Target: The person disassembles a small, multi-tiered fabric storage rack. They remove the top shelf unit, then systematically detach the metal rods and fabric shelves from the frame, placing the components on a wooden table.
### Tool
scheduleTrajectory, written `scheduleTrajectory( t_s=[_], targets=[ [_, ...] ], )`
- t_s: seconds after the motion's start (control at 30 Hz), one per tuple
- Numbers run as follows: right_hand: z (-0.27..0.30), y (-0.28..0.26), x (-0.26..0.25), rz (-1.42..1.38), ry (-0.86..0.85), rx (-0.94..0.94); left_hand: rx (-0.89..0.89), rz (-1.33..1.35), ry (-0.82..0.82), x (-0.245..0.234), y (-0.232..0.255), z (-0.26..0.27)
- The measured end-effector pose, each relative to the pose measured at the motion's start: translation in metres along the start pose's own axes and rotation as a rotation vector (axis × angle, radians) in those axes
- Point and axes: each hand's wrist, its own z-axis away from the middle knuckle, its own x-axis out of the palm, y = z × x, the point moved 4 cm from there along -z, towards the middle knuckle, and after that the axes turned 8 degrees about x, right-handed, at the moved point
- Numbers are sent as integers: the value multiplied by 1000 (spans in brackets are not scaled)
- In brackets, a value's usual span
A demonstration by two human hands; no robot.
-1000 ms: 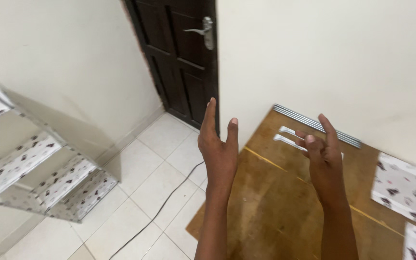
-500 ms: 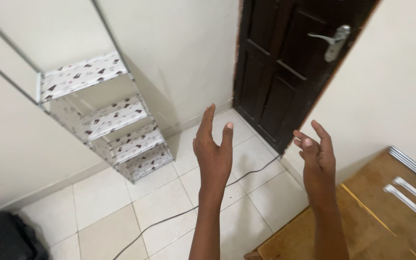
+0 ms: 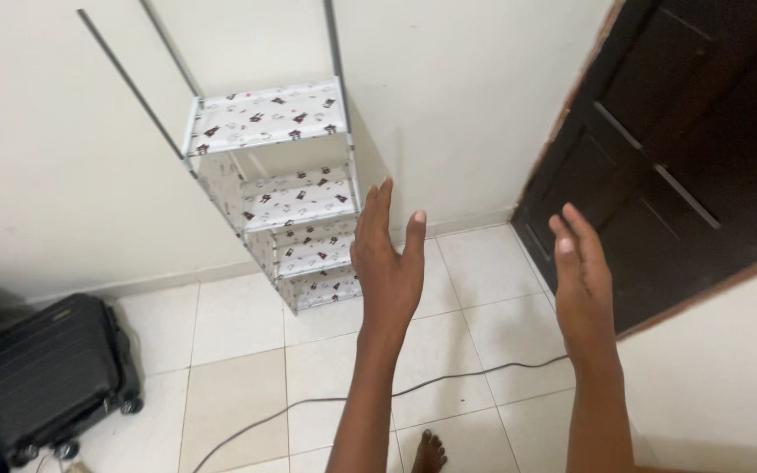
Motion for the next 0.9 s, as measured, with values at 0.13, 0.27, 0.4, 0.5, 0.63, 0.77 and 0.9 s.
scheduleTrajectory(
  t_s=[0.13,0.27,0.4,0.5,0.63,0.77,0.9],
  targets=[
    [-50,-12,33,-122,23,-66,40,-94,58,0,-16,-35],
    [-81,-4,74,-270,-25,75,25,-5,66,-10,-39,-55],
    [-99,4,117,-254,-56,128,-37,24,42,-32,-65,-70],
    [-112,8,150,-277,-57,157,-110,47,47,-49,-86,-82],
    [-128,7,195,-262,-58,192,-205,68,44,-67,-119,-108],
    [-156,1,232,-240,-55,150,-229,179,22,-77,-157,-151],
    [-195,-21,278,-253,-66,-5,-186,194,-47,-82,-187,-205]
  ],
)
